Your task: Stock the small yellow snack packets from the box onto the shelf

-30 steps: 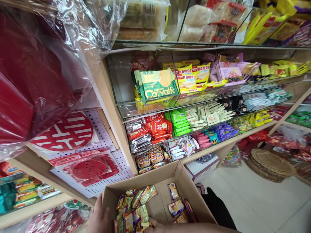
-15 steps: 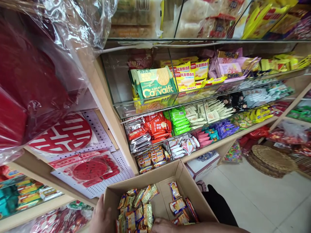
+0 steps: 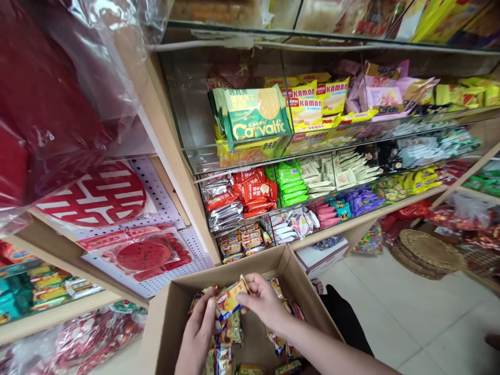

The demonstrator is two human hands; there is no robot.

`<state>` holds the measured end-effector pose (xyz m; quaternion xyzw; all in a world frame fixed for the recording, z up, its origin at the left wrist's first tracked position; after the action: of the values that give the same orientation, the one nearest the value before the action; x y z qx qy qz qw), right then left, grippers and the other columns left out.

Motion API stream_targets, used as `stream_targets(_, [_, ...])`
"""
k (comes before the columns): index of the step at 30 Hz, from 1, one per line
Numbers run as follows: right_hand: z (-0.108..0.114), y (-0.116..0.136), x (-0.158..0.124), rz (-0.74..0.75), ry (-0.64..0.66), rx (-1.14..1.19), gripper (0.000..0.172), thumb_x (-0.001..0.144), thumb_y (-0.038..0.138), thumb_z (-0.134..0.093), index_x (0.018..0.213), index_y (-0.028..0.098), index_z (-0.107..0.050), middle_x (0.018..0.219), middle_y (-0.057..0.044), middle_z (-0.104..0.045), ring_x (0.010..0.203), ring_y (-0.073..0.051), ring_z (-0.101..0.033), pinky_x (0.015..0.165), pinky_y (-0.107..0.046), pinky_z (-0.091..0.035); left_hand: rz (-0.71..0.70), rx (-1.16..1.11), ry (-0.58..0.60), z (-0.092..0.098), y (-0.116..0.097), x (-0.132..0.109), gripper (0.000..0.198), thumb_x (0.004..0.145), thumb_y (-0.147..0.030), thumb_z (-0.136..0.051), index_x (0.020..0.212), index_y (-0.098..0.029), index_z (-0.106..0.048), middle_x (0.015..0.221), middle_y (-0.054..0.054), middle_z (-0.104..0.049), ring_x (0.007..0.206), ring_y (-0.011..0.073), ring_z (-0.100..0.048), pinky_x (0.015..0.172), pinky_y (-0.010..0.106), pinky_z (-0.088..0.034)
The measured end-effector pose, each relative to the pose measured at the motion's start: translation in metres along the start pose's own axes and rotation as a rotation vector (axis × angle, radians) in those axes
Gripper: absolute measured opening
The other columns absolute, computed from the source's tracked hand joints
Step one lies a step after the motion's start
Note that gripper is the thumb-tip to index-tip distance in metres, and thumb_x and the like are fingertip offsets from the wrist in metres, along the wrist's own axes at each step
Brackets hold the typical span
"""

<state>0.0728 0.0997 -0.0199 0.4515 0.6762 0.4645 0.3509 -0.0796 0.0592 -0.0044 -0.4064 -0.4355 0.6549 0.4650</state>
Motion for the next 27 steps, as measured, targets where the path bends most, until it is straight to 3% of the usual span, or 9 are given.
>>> stream_targets(2, [-0.001,0.010,-0.006,-0.009,-0.062,0.046,0.035,0.067,0.041,-0.063,0.086,0.018,-0.045,0.075,0.000,-0.053,0.068,-0.014,-0.053,0.054,-0.023,-0.043,0.039,-0.125,0.076,-0.021,-0.006,-0.006,0.049,0.069,-0.058,-0.049,0.094,-0.017,-0.059,0.080,0.003,-0.063,0.065,0.0146,-0.054,0.059,0.024,-0.044])
stream_targets(5, [0.009,0.011,-0.013,0.033,-0.213,-0.008,0.033,0.074,0.050,-0.054,0.075,0.018,-0.045,0.066,0.002,-0.045,0.061,-0.011,-0.045,0.050,-0.021,-0.040,0.006,-0.154,0.031,-0.031,-0.014,-0.012,0.043,0.069,-0.057,-0.051,0.079,-0.017,-0.059,0.058,-0.002,-0.054,0.052,0.0107,-0.045,0.050,0.021,-0.036])
stream_targets(8, [0.018,0.004,-0.016,0.133,-0.353,-0.125,0.038,0.080,0.052,-0.044,0.063,0.018,-0.040,0.060,0.003,-0.037,0.058,-0.010,-0.038,0.051,-0.021,-0.036,0.021,-0.119,-0.052,-0.032,-0.016,-0.016,0.043,0.070,-0.060,-0.047,0.068,-0.017,-0.056,0.050,-0.004,-0.046,0.049,0.0102,-0.041,0.047,0.021,-0.033])
stream_targets(11, [0.018,-0.011,-0.018,0.150,-0.388,-0.124,0.038,0.081,0.052,-0.041,0.063,0.019,-0.038,0.060,0.004,-0.037,0.057,-0.009,-0.036,0.053,-0.021,-0.035,0.077,-0.166,-0.077,-0.032,-0.009,-0.020,0.046,0.068,-0.063,-0.045,0.068,-0.017,-0.054,0.053,-0.002,-0.051,0.049,0.0103,-0.041,0.045,0.021,-0.034])
stream_targets(15, [0.015,-0.023,-0.027,0.081,-0.321,-0.081,0.036,0.081,0.051,-0.041,0.065,0.018,-0.039,0.059,0.004,-0.035,0.056,-0.009,-0.036,0.052,-0.021,-0.034,0.143,-0.157,-0.082,-0.028,0.005,-0.022,0.051,0.065,-0.068,-0.044,0.068,-0.017,-0.053,0.051,-0.002,-0.050,0.046,0.0097,-0.038,0.042,0.022,-0.033])
stream_targets(18, [0.011,-0.023,-0.037,0.027,-0.106,-0.095,0.027,0.078,0.043,-0.050,0.088,0.018,-0.048,0.062,0.004,-0.041,0.055,-0.009,-0.040,0.049,-0.020,-0.035,0.112,-0.074,-0.056,-0.024,0.010,-0.023,0.052,0.062,-0.068,-0.046,0.065,-0.017,-0.053,0.047,-0.004,-0.045,0.045,0.0098,-0.038,0.043,0.022,-0.034])
stream_targets(20, [0.010,-0.023,-0.045,0.000,0.058,-0.174,0.032,0.076,0.036,-0.054,0.103,0.020,-0.047,0.068,0.003,-0.049,0.057,-0.010,-0.044,0.051,-0.020,-0.037,0.089,-0.019,0.015,-0.026,0.013,-0.024,0.052,0.064,-0.066,-0.047,0.070,-0.016,-0.057,0.047,-0.004,-0.046,0.046,0.0112,-0.042,0.046,0.023,-0.037])
stream_targets(24, [0.027,-0.021,-0.059,-0.017,0.066,-0.610,0.027,0.074,0.027,-0.053,0.100,0.020,-0.053,0.075,0.000,-0.059,0.065,-0.012,-0.052,0.057,-0.021,-0.038,0.112,0.147,0.176,-0.031,0.030,-0.034,0.060,0.073,-0.063,-0.035,0.098,-0.015,-0.061,0.070,0.004,-0.065,0.069,0.0204,-0.060,0.066,0.031,-0.047])
stream_targets(27, [0.045,-0.019,-0.070,-0.015,0.005,-1.057,0.023,0.075,0.023,-0.049,0.098,0.020,-0.054,0.081,-0.004,-0.063,0.074,-0.017,-0.057,0.064,-0.025,-0.037,0.124,0.384,0.402,-0.038,0.045,-0.047,0.065,0.070,-0.064,-0.042,0.114,-0.019,-0.056,0.116,0.009,-0.059,0.113,0.0248,-0.049,0.097,0.037,-0.034])
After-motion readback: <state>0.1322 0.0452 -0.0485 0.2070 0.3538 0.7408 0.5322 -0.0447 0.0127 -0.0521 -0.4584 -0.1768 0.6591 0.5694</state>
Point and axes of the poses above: each hand's wrist, its own x-axis towards the middle knuckle, its own z-axis out of the back of the hand, y = z × x, the point moved 5 cm from there along x, towards the middle knuckle
